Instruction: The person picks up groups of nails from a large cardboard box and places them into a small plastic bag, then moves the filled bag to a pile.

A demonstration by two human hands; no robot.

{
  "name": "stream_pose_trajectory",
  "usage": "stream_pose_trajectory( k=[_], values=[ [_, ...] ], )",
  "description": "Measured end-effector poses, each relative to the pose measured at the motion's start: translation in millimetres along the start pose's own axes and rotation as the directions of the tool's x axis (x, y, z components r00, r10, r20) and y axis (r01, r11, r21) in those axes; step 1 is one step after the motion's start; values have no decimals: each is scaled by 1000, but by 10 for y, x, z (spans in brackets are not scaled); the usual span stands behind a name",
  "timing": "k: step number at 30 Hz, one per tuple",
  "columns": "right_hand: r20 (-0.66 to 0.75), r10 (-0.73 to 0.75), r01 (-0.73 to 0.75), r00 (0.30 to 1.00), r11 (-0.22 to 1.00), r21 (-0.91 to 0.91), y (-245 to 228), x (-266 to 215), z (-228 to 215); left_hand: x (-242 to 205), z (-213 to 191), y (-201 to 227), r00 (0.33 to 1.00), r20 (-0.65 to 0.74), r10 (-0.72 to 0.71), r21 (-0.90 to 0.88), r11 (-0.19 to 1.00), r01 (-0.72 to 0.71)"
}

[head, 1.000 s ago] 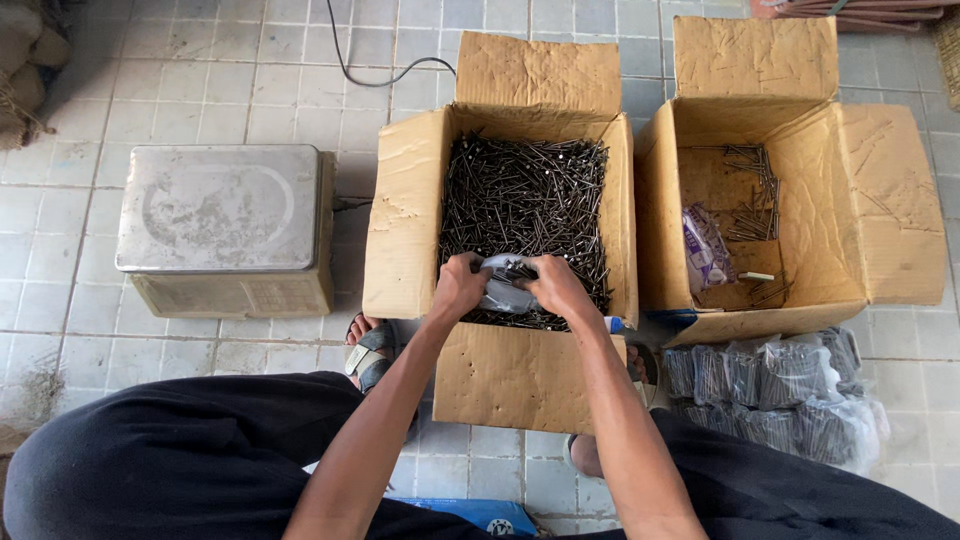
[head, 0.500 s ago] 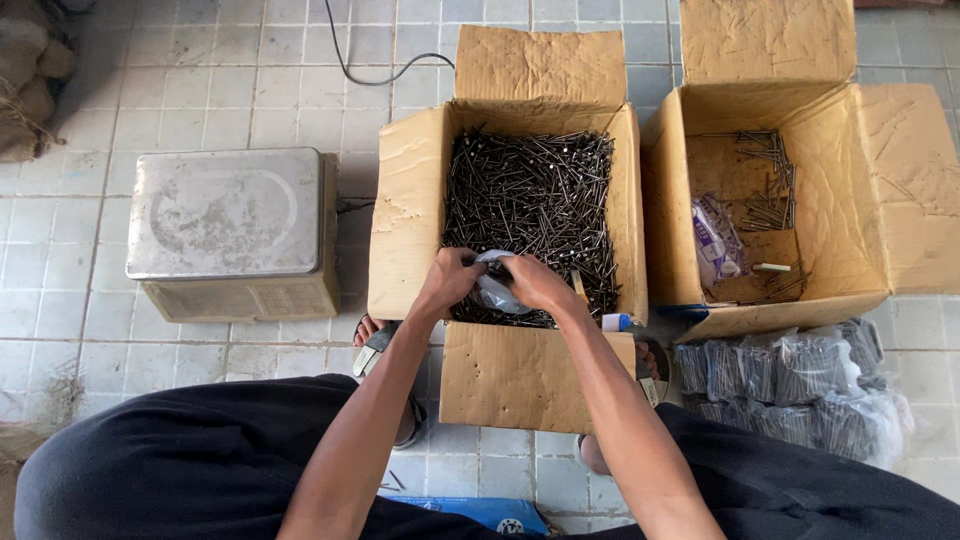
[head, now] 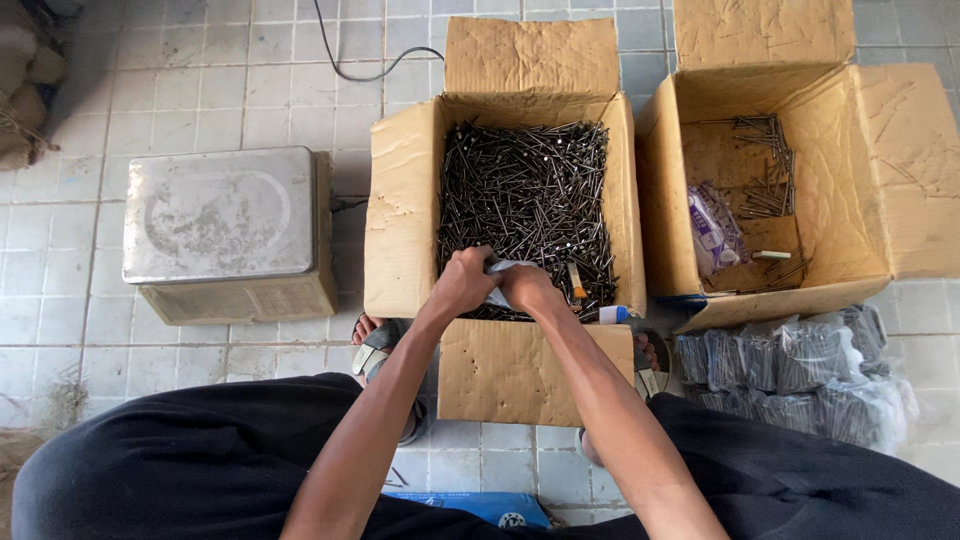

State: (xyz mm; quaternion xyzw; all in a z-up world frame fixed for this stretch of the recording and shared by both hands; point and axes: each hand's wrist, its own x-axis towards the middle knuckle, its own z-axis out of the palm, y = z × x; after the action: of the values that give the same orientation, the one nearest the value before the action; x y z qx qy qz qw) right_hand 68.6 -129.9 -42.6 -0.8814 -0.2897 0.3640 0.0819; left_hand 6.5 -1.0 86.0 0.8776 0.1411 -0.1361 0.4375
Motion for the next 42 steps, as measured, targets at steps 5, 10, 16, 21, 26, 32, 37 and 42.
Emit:
stream_pose_trajectory(
  k=[5, 10, 16, 21, 26, 32, 37, 42],
  values=[
    [-6, -134, 134, 991, 986, 97, -357, -411, -411, 88, -91, -161, 998, -22, -56, -29, 998, 56],
    [-92, -110, 126, 990, 974, 188, -179, -175, -134, 149, -55, -249, 999, 17, -31, -214, 976, 34],
    [-272, -177, 234, 946, 953, 192, -300, -638, -476, 83, -86, -135, 1000, 6, -23, -282, 959, 24],
    [-225, -112, 128, 968, 990, 57, -394, -671, -578, 34, -118, -60, 1000, -11, 9, -346, 938, -12],
    [-260, -50, 60, 964, 998, 30, -84, -415, -326, 26, -69, -74, 1000, -11, 7, -351, 936, -11],
    [-303, -61, 33, 951, 995, -98, 14, -406, -281, -49, -120, -4, 999, 7, 39, -356, 934, -34],
    [-177, 125, -98, 976, 983, 153, -168, -672, -541, 37, -58, -41, 1000, -14, 1, -358, 934, -6],
    [139, 683, -694, 717, 718, 50, -1152, -936, -1190, 5, -69, 76, 999, -31, -35, -342, 939, 22]
  ],
)
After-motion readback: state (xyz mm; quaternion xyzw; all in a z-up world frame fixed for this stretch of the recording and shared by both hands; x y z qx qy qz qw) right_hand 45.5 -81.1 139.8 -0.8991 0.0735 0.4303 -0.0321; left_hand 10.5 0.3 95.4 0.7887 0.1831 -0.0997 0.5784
